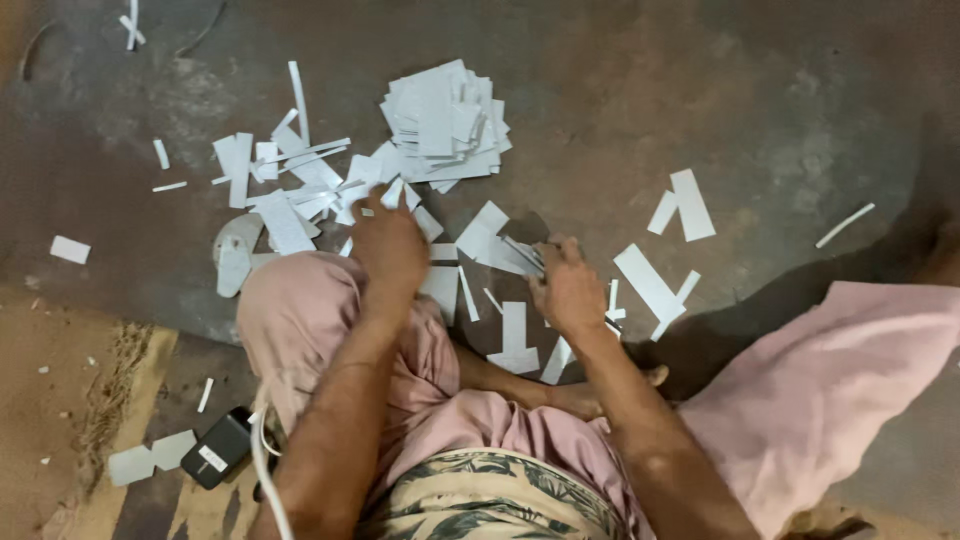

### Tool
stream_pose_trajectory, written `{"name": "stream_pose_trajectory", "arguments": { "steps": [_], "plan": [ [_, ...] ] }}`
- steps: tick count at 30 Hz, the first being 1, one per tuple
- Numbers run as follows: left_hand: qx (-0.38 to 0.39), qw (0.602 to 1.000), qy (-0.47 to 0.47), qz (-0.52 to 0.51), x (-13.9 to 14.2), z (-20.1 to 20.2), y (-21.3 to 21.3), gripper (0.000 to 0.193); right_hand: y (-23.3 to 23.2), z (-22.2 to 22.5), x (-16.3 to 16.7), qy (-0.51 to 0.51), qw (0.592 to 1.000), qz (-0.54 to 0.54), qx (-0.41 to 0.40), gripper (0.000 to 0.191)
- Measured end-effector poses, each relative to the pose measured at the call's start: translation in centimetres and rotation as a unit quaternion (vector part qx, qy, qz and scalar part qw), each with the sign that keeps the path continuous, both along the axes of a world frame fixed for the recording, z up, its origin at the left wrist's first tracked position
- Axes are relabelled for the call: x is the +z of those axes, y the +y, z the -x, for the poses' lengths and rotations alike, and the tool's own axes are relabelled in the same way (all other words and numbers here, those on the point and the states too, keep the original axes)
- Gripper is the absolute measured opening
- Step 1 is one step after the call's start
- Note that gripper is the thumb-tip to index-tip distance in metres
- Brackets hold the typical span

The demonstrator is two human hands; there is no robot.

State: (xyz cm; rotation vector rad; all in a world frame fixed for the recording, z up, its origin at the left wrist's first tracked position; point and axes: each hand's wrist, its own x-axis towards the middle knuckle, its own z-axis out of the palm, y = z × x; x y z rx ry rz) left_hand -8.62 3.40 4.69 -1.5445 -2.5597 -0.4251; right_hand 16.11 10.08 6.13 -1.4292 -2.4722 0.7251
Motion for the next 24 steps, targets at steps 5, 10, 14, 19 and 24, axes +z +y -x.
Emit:
{"name": "stream_pose_trajectory", "arguments": {
  "steps": [5, 10, 14, 19, 24],
  "plan": [
    [0.087, 0.980, -0.136, 0.116, -0.5, 3.5, 0.1, 0.046, 0.7, 1.3, -1.9, -0.076, 0.994, 0.070, -0.021, 0.062],
    [0.087, 0.980, -0.153, 0.090, -0.4, 3.0, 0.3, 0.034, 1.6, -1.0, -3.2, -0.060, 0.994, 0.095, 0.017, 0.039],
    [-0.006, 0.945, -0.324, -0.035, -1.0, 3.1, -0.2, 0.027, 0.3, -3.3, -2.9, -0.015, 0.974, 0.202, -0.098, 0.033],
    [-0.087, 0.687, -0.720, -0.040, -2.0, -0.9, 0.1, 0.023, -1.9, -2.2, 0.1, 0.340, 0.873, 0.296, -0.185, 0.023],
    [-0.162, 0.614, -0.772, 0.044, -1.0, -3.5, -0.9, 0.021, -2.6, 0.2, 1.7, 0.306, 0.882, 0.293, -0.205, 0.022]
  ]
}}
